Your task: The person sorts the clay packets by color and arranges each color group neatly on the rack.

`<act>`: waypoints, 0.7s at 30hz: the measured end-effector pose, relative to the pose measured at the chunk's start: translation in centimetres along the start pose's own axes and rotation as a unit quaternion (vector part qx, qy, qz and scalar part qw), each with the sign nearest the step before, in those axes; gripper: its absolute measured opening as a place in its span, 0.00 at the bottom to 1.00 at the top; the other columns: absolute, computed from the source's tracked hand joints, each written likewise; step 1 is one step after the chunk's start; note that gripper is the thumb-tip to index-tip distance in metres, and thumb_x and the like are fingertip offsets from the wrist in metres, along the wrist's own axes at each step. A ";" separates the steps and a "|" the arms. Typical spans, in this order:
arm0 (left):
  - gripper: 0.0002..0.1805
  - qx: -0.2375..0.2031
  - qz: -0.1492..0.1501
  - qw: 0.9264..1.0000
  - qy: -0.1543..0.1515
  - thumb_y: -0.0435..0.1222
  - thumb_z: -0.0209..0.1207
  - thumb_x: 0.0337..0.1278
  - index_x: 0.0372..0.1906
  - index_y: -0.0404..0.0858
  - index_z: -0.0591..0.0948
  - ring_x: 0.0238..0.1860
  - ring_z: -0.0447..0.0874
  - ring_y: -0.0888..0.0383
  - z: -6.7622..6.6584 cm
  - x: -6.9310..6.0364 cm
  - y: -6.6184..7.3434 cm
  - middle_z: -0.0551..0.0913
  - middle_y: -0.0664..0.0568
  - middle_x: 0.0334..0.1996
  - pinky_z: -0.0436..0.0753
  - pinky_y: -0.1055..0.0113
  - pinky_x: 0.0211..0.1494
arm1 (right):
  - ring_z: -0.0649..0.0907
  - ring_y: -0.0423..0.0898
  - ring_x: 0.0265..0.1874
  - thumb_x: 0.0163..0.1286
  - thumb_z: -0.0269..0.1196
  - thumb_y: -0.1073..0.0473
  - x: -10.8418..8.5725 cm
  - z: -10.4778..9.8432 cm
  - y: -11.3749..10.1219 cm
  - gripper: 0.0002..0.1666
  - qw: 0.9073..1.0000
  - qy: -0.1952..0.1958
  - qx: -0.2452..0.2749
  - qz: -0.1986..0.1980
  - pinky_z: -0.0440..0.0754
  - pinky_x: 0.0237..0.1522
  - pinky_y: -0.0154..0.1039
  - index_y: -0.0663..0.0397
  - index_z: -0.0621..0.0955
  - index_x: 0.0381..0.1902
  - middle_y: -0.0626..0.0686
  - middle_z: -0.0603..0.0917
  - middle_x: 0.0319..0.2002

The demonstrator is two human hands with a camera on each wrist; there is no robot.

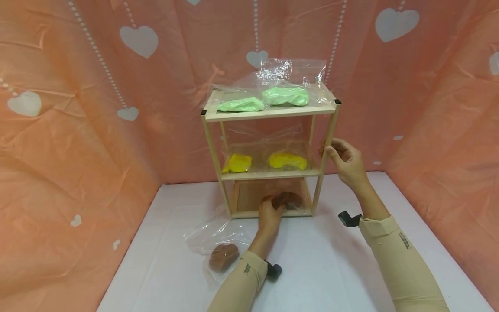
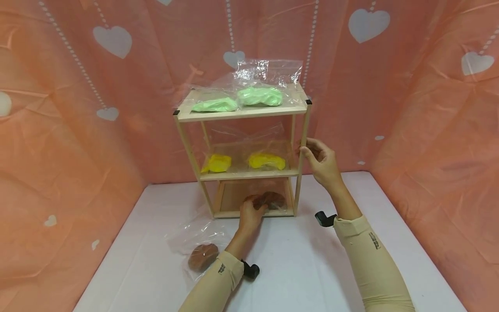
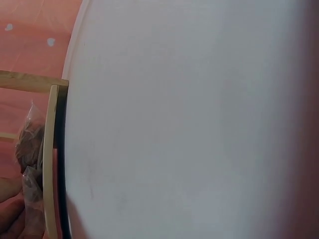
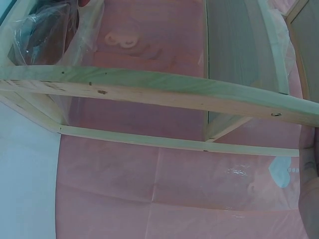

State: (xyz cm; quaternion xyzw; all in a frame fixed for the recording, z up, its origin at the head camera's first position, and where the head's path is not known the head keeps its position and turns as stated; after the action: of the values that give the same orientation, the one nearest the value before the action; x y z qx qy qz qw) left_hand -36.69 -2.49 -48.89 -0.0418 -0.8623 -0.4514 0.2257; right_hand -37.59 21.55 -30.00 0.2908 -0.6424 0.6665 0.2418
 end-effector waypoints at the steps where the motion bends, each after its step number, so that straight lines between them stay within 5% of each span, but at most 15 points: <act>1: 0.16 -0.007 -0.001 1.000 -0.009 0.27 0.75 0.52 0.48 0.30 0.89 0.53 0.89 0.38 0.0 0.0 0.1 0.90 0.36 0.45 0.86 0.46 0.60 | 0.88 0.39 0.43 0.80 0.57 0.75 0.0 -0.1 0.0 0.14 1.000 0.002 -0.001 0.000 0.85 0.55 0.28 0.87 0.77 0.56 0.46 0.91 0.40; 21: 0.19 -0.039 -0.034 0.997 -0.057 0.31 0.73 0.63 0.57 0.30 0.87 0.57 0.87 0.39 -2.7 -1.3 1.3 0.89 0.38 0.52 0.84 0.46 0.64 | 0.88 0.39 0.43 0.80 0.59 0.74 0.0 0.0 0.0 0.16 1.000 0.006 0.010 -0.004 0.84 0.55 0.29 0.89 0.76 0.55 0.46 0.91 0.38</act>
State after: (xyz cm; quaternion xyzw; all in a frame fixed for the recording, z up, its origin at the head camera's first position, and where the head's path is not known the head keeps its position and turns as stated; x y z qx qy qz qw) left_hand -34.17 -3.68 -47.14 -0.0468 -0.8563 -0.4891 0.1590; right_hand -37.55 21.54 -30.00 0.2923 -0.6329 0.6737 0.2452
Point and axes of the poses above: each hand's wrist, its own x-axis towards the middle knuckle, its own z-axis out of the palm, y = z × x, the point moved 10 cm from there along x, towards the middle knuckle
